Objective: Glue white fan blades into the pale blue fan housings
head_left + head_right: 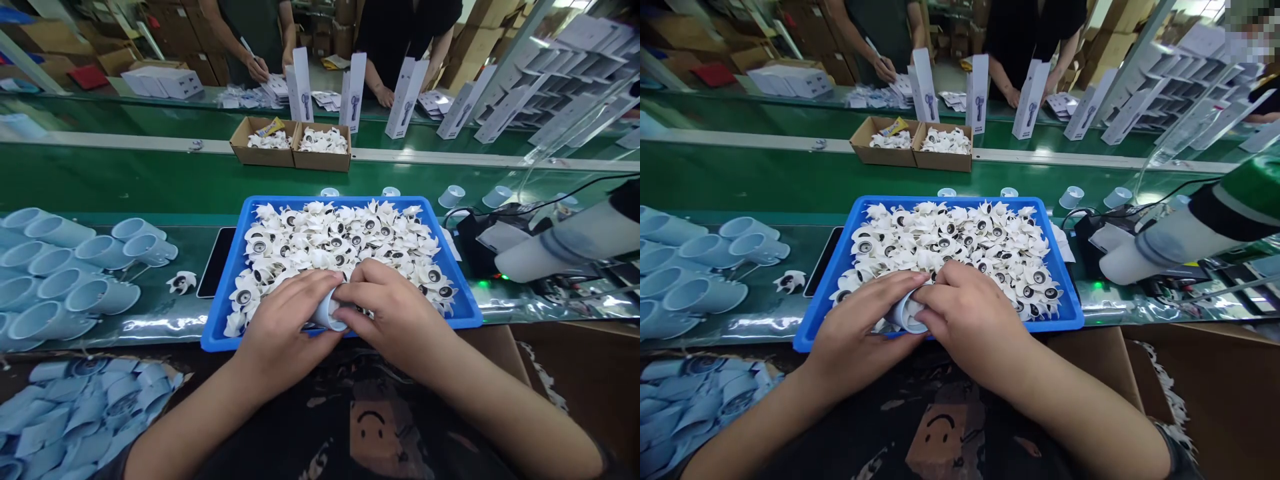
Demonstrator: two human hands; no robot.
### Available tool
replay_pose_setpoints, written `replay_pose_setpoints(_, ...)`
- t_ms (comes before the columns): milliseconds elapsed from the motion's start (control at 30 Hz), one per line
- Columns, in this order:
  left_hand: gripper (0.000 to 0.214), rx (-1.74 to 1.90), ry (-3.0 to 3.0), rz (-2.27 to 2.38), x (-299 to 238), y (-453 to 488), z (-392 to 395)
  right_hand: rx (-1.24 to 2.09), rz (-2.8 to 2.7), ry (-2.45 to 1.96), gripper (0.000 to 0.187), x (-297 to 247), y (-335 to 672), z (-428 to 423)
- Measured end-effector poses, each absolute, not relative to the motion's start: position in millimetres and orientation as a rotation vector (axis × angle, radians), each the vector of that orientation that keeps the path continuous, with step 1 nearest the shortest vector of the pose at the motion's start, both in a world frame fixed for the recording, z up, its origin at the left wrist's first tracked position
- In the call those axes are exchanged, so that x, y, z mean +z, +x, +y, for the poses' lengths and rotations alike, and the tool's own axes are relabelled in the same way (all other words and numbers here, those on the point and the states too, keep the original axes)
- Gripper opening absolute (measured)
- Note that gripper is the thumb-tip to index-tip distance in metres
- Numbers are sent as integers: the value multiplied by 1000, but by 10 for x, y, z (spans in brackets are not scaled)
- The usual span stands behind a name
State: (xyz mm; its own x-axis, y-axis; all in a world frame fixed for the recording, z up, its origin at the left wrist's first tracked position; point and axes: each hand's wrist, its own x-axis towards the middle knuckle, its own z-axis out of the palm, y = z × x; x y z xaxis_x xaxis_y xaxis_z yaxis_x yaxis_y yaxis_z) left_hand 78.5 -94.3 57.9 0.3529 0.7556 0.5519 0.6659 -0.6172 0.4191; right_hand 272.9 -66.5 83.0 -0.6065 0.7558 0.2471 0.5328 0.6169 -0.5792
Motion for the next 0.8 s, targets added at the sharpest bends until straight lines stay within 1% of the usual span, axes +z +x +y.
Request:
replay_pose_setpoints(67,48,1072,2504,1281,564,776,-938,697,-2336,-1006,10,770,2745,-635)
replay_pose_setpoints(133,55,977,2544,1189,604,697,-886,751,-2257,-918,18,734,2846,-616)
replay_pose_setpoints(200,60,906,2591,1177,702,545,-741,724,-2135,-814,27,704,3023,-611)
replay_pose_setpoints(267,59,869,2602,1325,824,342,-465,665,-2015,-805,30,656,3224,-619)
replay_pose_setpoints(333,63,835,2495,1582,918,138,-48,636,-1920,-886,24,586,3375,-641)
replay_pose_setpoints(400,80,839,2260,1821,946,-18,464,650,-1856,-942,19,513,3425,-676)
replay_pose_setpoints(433,86,786,2168,1929,932,-71,726,661,-1848,-931,19,486,3413,-697)
replay_pose_setpoints(467,86,753,2134,1988,901,-108,975,675,-1858,-892,19,469,3384,-721)
replay_pose_setpoints(500,84,711,2118,2012,855,-134,1199,684,-1885,-838,21,462,3347,-747)
replay_pose_setpoints(533,77,647,2099,2027,798,-151,1391,684,-1928,-787,22,465,3313,-773)
replay_pose_setpoints(600,51,500,2062,2029,667,-177,1668,644,-2030,-728,24,485,3282,-820)
replay_pose_setpoints(667,37,382,2024,2022,543,-209,1820,562,-2089,-735,23,490,3320,-856)
replay_pose_setpoints(733,36,333,2006,2020,464,-262,1882,489,-2075,-781,22,453,3407,-880)
replay_pose_setpoints(800,40,364,2018,2025,459,-355,1874,451,-2006,-843,20,373,3500,-897)
